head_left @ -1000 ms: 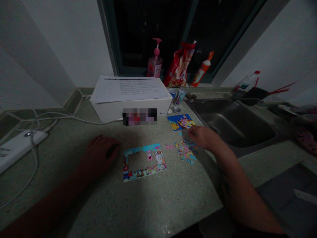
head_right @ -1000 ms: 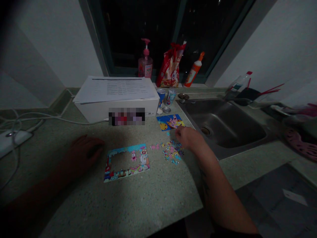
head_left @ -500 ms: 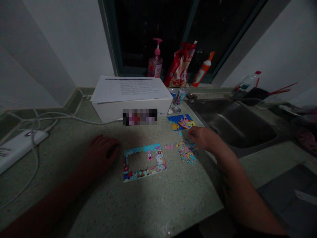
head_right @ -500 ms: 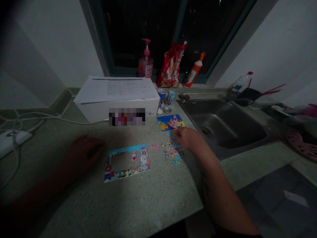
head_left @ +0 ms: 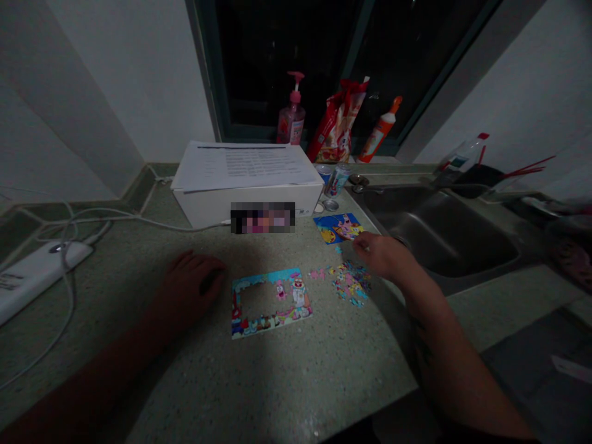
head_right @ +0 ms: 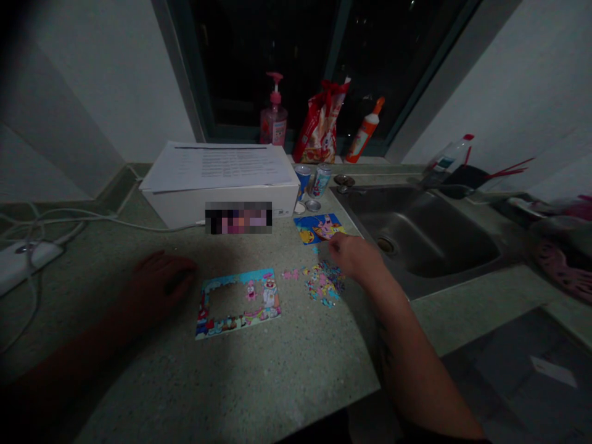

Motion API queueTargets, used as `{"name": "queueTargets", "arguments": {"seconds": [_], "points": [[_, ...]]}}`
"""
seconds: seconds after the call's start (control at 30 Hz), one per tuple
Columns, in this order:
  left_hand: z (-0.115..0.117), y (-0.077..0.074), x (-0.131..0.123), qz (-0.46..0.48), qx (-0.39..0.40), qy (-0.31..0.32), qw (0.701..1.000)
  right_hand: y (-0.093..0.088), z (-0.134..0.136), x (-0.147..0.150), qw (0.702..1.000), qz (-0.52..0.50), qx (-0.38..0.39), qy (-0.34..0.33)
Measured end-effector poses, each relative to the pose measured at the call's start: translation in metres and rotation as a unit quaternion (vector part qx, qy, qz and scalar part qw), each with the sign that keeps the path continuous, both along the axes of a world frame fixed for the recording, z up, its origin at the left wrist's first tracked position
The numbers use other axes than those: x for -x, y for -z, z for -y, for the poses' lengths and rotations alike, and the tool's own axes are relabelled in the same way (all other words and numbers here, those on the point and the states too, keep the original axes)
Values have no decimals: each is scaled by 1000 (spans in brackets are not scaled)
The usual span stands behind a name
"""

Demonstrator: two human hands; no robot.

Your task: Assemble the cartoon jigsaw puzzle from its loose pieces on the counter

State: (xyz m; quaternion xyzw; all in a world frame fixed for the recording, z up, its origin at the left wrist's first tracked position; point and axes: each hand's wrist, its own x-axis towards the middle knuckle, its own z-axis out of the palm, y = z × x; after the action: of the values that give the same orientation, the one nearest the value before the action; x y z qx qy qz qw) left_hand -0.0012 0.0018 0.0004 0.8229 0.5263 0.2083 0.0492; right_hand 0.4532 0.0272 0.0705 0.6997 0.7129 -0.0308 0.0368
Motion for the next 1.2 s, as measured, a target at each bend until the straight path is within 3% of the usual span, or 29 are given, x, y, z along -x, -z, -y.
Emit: {"name": "queueTargets", "arguments": {"seconds": [0.1, 0.4, 0.5, 0.63, 0.77, 1.2], "points": [[0, -2, 0, 2, 3, -2, 1000, 5, -1, -3, 999, 3, 23, -22], [0, -2, -1, 6, 6, 1, 1000, 11, 0, -10, 999, -38, -17, -31], [-1, -2, 0, 0, 7, 0, 1000, 6, 0, -8, 998, -47, 6, -48], [0, -5, -2, -6, 12, -2, 1000, 0, 4, -4, 981, -136, 88, -106], [1, -7, -2, 4, 10, 0, 1000, -1, 10, -2, 966, -175, 149, -115], [1, -5, -1, 6, 17, -3, 1000, 3, 13, -2, 968, -154, 158, -116]]}}
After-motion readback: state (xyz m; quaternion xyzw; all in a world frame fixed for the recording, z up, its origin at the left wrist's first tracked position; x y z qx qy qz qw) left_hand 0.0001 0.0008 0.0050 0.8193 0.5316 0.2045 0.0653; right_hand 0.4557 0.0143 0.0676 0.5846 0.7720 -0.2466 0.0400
